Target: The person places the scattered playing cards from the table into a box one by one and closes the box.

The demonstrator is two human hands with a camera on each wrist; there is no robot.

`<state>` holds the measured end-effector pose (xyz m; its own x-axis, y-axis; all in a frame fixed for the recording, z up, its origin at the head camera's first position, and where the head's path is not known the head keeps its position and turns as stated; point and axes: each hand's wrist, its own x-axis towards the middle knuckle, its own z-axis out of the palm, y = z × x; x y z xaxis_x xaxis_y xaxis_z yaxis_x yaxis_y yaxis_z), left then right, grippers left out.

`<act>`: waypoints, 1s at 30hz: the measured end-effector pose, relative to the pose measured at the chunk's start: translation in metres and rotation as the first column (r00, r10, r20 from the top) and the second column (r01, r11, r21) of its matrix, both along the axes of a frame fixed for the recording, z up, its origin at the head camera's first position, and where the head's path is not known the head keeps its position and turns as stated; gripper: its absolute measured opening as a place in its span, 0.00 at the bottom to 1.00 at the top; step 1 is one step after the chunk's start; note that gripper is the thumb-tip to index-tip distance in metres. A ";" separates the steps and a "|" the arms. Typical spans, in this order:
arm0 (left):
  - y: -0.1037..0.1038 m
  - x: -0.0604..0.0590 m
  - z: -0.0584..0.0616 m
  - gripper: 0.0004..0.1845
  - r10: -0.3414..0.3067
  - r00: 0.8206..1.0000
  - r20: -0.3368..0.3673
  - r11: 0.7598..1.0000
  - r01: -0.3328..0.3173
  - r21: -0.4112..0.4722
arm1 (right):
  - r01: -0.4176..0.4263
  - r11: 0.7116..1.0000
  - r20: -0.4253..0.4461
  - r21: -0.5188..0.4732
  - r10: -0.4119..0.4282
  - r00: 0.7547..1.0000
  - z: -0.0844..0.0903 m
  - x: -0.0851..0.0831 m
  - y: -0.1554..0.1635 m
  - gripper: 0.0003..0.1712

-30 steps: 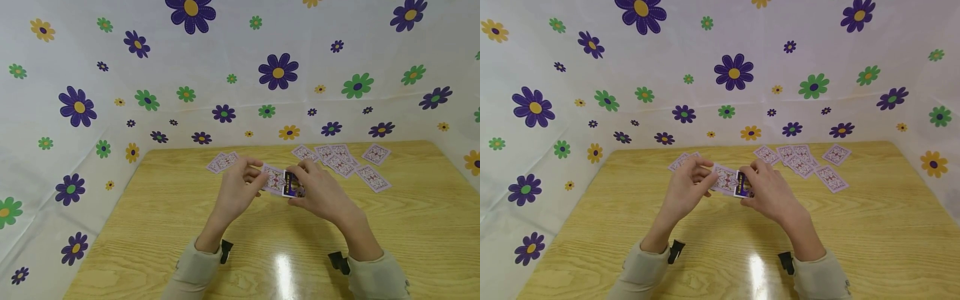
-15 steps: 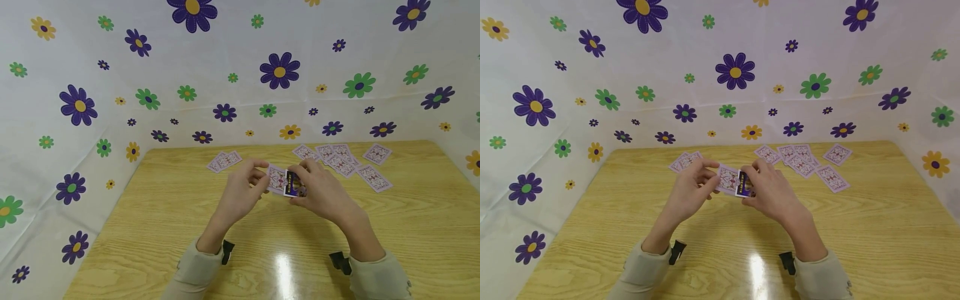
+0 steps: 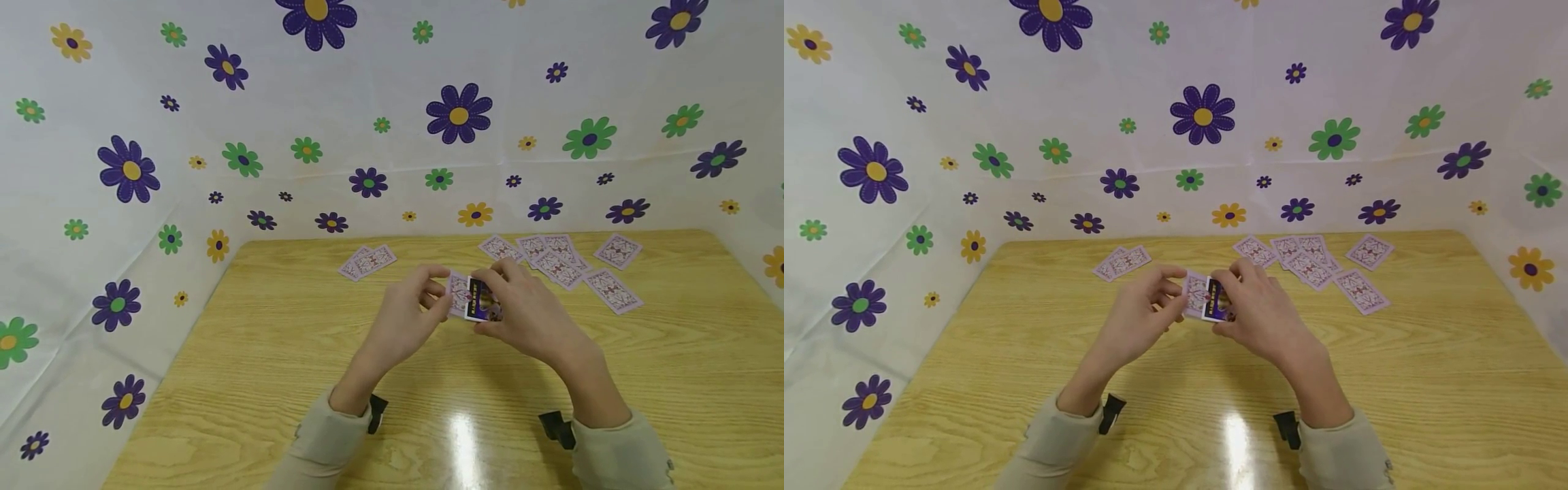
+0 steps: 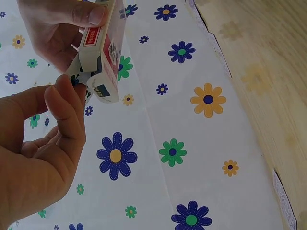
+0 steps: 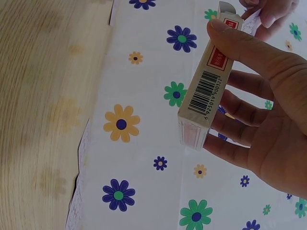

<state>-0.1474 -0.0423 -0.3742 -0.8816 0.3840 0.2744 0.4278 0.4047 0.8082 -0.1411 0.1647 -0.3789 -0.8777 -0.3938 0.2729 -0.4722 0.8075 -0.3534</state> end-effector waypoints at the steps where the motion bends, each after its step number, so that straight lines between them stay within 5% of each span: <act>1: 0.001 0.000 0.000 0.18 -0.003 1.000 0.001 1.000 0.003 -0.004 | -0.001 1.000 -0.002 0.000 0.001 1.000 0.000 0.000 0.000 0.41; 16: 0.013 0.005 -0.003 0.22 -0.010 0.999 0.045 0.994 0.015 -0.109 | -0.017 1.000 -0.021 -0.014 0.017 1.000 0.000 0.000 0.001 0.41; 30: 0.017 0.006 -0.007 0.15 -0.042 0.999 -0.028 0.987 0.037 -0.159 | -0.015 1.000 -0.037 -0.002 0.015 0.999 0.000 0.001 0.001 0.41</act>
<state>-0.1413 -0.0257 -0.3809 -0.8568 0.4595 0.2341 0.4699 0.5087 0.7214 -0.1406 0.1660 -0.3789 -0.8610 -0.4063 0.3058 -0.4971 0.7994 -0.3374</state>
